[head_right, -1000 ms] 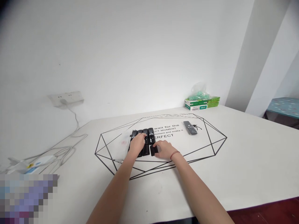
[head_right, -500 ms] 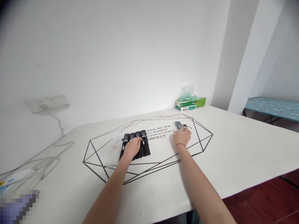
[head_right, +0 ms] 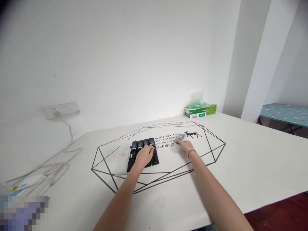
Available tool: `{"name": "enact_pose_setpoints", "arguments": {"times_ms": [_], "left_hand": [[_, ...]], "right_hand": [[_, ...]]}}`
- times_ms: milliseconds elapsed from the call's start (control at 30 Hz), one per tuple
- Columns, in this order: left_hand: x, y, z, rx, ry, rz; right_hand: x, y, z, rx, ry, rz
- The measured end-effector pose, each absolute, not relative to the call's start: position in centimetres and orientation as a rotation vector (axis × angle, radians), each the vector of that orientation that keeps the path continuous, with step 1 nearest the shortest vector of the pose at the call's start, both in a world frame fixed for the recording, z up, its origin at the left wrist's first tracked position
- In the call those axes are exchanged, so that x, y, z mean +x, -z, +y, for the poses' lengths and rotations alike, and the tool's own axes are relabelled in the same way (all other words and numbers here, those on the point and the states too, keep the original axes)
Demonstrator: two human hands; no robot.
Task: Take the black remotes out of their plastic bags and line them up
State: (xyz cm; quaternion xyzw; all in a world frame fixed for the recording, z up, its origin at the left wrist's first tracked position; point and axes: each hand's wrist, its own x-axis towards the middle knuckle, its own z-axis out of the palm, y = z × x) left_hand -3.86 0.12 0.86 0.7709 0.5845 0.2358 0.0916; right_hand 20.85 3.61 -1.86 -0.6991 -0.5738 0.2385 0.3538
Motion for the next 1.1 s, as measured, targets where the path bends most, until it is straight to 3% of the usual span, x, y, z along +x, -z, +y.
{"name": "enact_pose_setpoints", "arguments": {"times_ms": [67, 133, 200, 433, 800, 1100], "left_hand": [[-3.3, -1.0, 0.0, 2.157, -0.82, 1.619], [-2.7, -1.1, -0.1, 1.947, -0.973, 1.478], [-2.1, -1.2, -0.1, 1.731, -1.109, 1.318], [-1.3, -2.1, -0.1, 1.307, -1.462, 0.931], [-1.3, -4.3, -0.9, 1.09, -1.535, 0.778], [-9.9, -8.6, -0.1, 0.844, -2.15, 0.883]], "right_hand": [[18.6, 1.4, 2.5, -1.652, -0.775, -1.478], [16.1, 0.8, 1.2, -1.222, -1.23, -1.367], [13.8, 0.1, -0.1, -0.968, -1.445, -1.305], [11.1, -0.9, -2.2, -0.861, -1.487, -1.318], [10.7, -0.9, -3.3, -0.706, -1.869, -1.274], [11.3, 0.2, -2.7, -1.076, -1.711, -1.688]]}}
